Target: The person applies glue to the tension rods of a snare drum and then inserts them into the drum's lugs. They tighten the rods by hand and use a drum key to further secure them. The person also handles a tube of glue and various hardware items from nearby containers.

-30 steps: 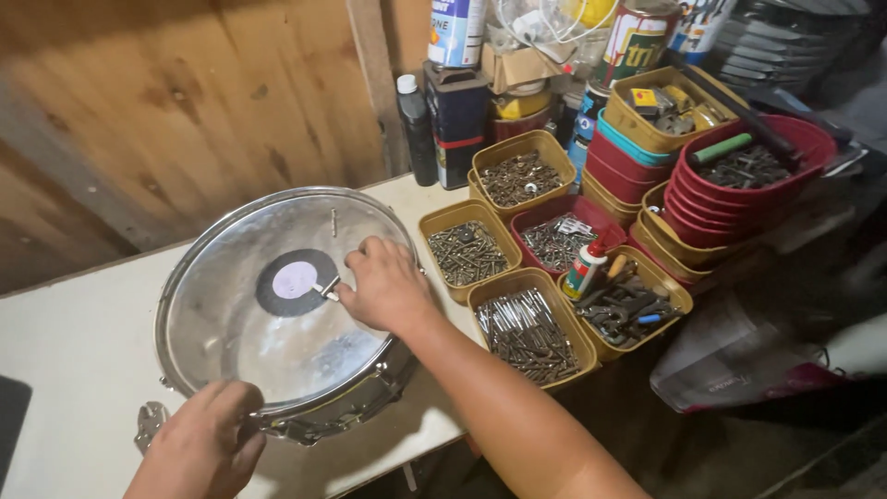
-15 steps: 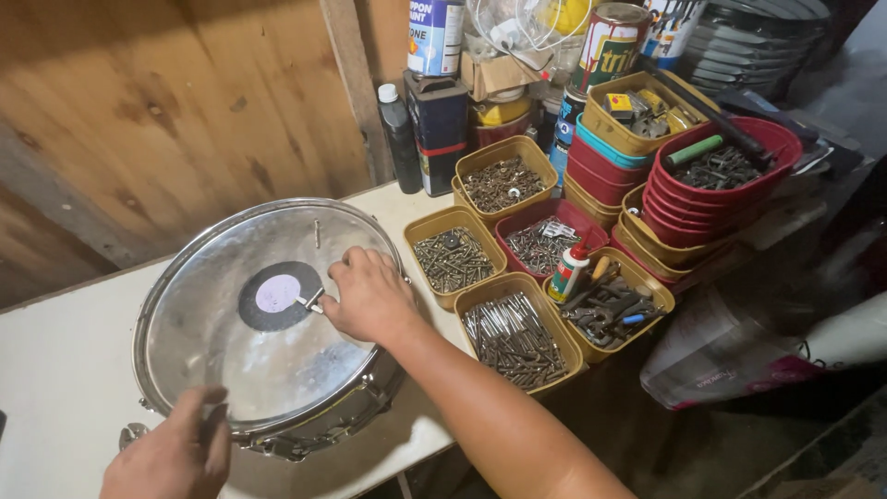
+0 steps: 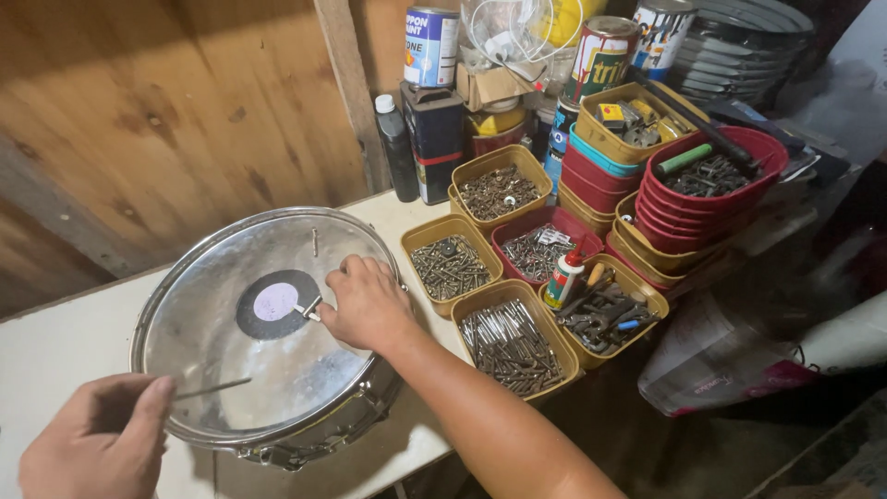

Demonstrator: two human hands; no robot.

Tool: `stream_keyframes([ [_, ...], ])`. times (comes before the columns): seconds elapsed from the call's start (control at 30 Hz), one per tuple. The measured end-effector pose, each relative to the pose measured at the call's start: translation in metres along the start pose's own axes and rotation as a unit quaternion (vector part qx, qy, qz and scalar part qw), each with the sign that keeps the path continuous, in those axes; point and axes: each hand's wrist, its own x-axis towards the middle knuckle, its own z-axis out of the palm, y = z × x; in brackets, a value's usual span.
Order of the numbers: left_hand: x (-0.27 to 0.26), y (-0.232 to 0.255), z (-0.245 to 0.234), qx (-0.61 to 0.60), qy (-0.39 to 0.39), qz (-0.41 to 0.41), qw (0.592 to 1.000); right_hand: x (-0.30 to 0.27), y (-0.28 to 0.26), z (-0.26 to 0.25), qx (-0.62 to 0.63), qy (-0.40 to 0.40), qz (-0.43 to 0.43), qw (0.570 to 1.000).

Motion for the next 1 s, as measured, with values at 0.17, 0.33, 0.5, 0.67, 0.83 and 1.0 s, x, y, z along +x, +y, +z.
stream_keyframes([
  [0.17,0.012,-0.002,0.021,-0.107,-0.035,-0.088,0.990,0.002,0.007,0.012,-0.008,0.039,-0.019,0.999],
  [0.33,0.007,-0.007,0.039,-0.214,-0.054,-0.133,0.966,0.002,0.005,0.010,0.011,0.041,-0.013,0.999],
  [0.5,0.010,-0.043,0.058,-0.414,-0.033,-0.158,0.896,0.002,0.008,0.013,0.044,0.078,-0.021,0.996],
  [0.67,0.007,-0.040,0.055,-0.385,-0.050,-0.158,0.908,0.002,0.008,0.014,0.047,0.072,-0.018,0.996],
  [0.83,0.006,-0.041,0.054,-0.395,-0.055,-0.154,0.904,0.003,0.011,0.020,0.045,0.097,-0.026,0.994],
  [1.0,0.003,-0.014,0.050,-0.365,-0.048,-0.111,0.923,0.003,0.012,0.021,0.039,0.111,-0.036,0.992],
])
